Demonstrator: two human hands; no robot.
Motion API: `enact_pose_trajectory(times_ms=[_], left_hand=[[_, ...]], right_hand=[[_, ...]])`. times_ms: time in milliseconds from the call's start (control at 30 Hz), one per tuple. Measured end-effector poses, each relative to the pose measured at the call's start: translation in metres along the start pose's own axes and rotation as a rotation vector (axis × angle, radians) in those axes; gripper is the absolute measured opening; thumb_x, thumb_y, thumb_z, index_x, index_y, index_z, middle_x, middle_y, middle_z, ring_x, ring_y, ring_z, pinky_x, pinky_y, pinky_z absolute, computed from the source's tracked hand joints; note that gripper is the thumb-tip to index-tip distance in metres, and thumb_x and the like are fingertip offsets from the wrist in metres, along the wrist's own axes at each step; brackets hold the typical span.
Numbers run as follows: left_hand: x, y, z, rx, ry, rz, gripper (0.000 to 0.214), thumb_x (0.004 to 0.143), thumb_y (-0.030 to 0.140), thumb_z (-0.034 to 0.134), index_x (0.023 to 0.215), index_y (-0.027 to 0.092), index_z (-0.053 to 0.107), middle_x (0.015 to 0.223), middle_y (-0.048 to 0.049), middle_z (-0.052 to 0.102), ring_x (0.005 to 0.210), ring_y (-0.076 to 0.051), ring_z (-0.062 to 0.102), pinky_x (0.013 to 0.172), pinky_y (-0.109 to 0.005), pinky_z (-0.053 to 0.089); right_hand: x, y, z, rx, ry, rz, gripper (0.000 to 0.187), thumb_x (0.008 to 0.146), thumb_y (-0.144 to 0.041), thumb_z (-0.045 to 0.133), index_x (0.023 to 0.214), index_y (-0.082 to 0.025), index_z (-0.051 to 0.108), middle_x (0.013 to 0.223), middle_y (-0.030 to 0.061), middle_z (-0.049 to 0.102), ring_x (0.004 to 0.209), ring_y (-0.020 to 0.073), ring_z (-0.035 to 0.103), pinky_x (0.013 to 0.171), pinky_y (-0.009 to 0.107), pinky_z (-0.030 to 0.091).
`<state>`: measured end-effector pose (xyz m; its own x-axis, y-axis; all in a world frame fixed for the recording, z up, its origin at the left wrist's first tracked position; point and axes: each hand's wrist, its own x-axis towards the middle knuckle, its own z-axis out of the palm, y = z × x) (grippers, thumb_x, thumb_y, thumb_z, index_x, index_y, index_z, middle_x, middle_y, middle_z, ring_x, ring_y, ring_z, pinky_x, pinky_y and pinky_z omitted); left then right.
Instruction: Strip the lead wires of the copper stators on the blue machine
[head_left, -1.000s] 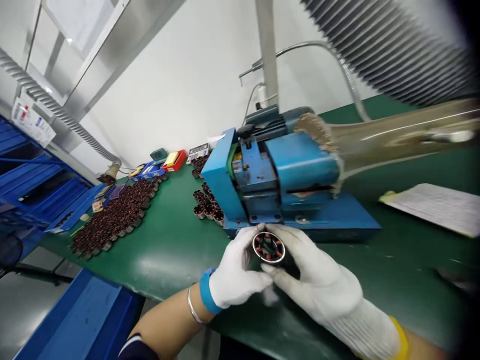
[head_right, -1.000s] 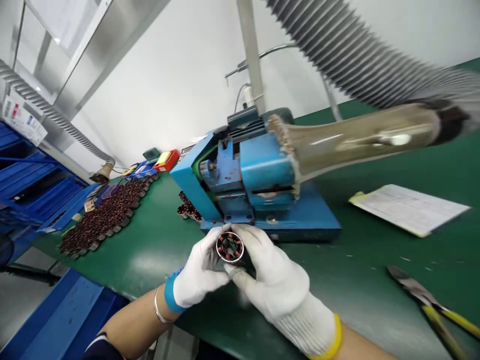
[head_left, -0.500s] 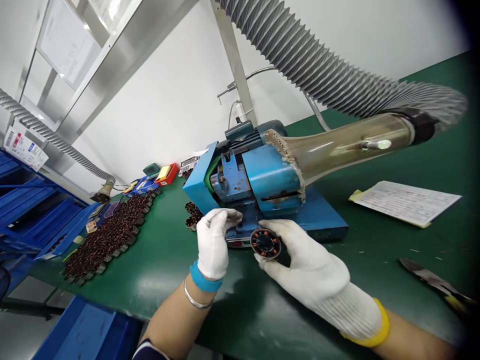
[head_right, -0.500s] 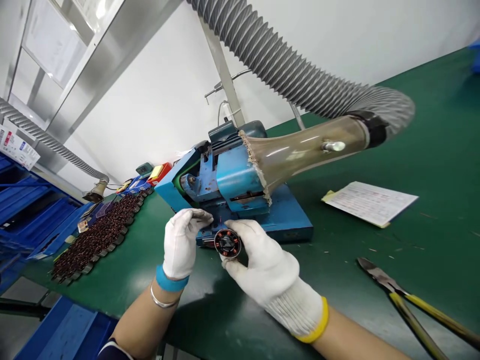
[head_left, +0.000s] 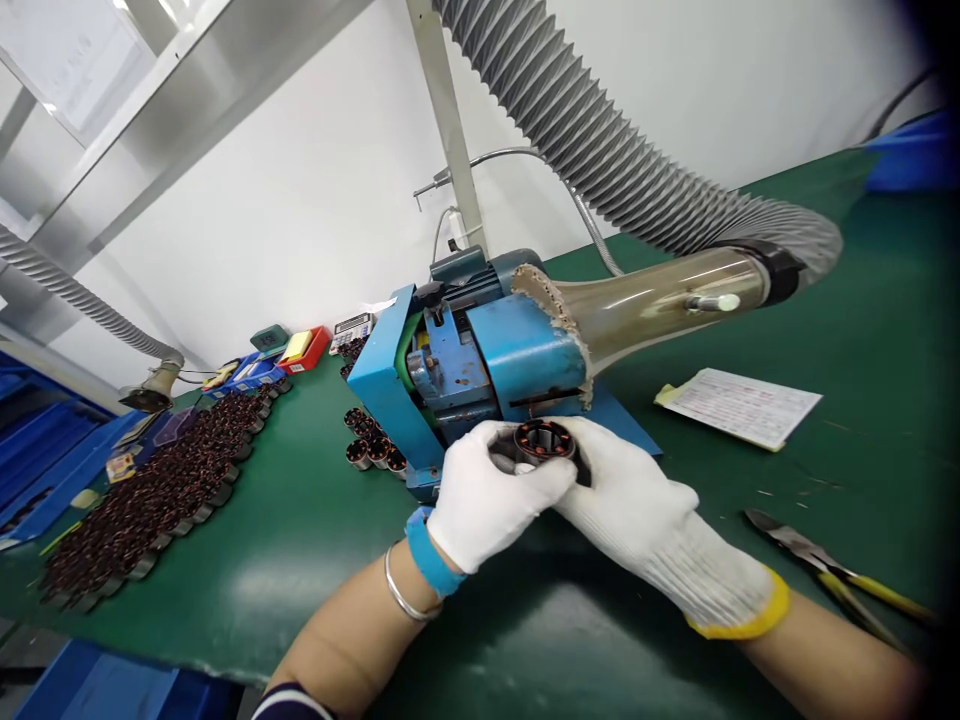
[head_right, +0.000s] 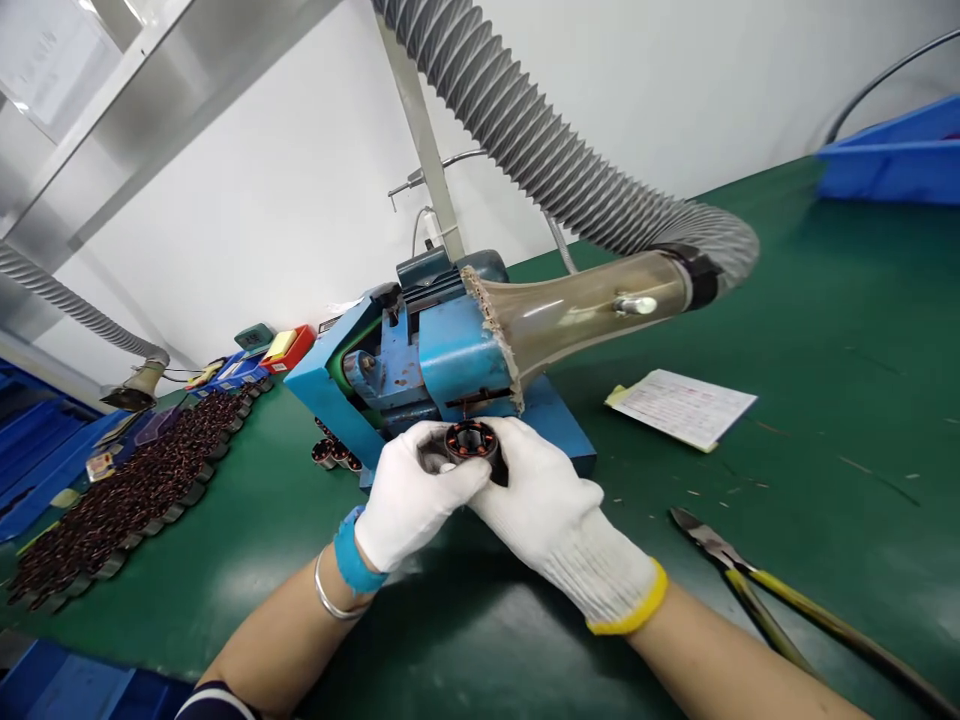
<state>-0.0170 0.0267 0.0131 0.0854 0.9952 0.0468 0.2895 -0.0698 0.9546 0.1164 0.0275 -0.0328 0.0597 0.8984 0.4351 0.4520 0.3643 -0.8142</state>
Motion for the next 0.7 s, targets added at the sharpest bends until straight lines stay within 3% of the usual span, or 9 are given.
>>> enact_pose_trajectory(times_ms=[200, 500, 700], left_hand=[[0.005, 0.004, -0.002, -0.018, -0.036, -0.017, 0.025, 0.065, 0.031, 0.084, 0.077, 0.016, 0.068, 0.07, 0.0003, 0.067, 0.064, -0.013, 0.056, 0.057, -0.024, 0.046], [0.01, 0.015, 0.004, -0.126, 0.005, 0.019, 0.028, 0.064, 0.033, 0.085, 0.074, 0.016, 0.065, 0.07, 0.0, 0.066, 0.069, -0.014, 0.057, 0.062, -0.025, 0.047], [0.009, 0.01, 0.007, -0.165, 0.007, 0.025, 0.034, 0.064, 0.038, 0.088, 0.079, 0.017, 0.067, 0.074, -0.0001, 0.067, 0.071, -0.015, 0.058, 0.064, -0.026, 0.048]], right_hand=[[0.005, -0.013, -0.009, -0.131, -0.09, 0.068, 0.027, 0.081, -0.044, 0.05, 0.088, -0.022, 0.064, 0.09, 0.0092, 0.073, 0.083, 0.0293, 0.07, 0.065, 0.035, 0.052], [0.008, -0.02, -0.008, -0.326, 0.008, 0.148, 0.029, 0.082, -0.047, 0.05, 0.089, -0.022, 0.062, 0.077, 0.0121, 0.067, 0.07, 0.0298, 0.066, 0.056, 0.034, 0.044], [0.009, -0.025, -0.01, -0.401, -0.009, 0.224, 0.035, 0.083, -0.043, 0.045, 0.099, -0.019, 0.064, 0.08, 0.0145, 0.069, 0.081, 0.0352, 0.069, 0.06, 0.038, 0.046]])
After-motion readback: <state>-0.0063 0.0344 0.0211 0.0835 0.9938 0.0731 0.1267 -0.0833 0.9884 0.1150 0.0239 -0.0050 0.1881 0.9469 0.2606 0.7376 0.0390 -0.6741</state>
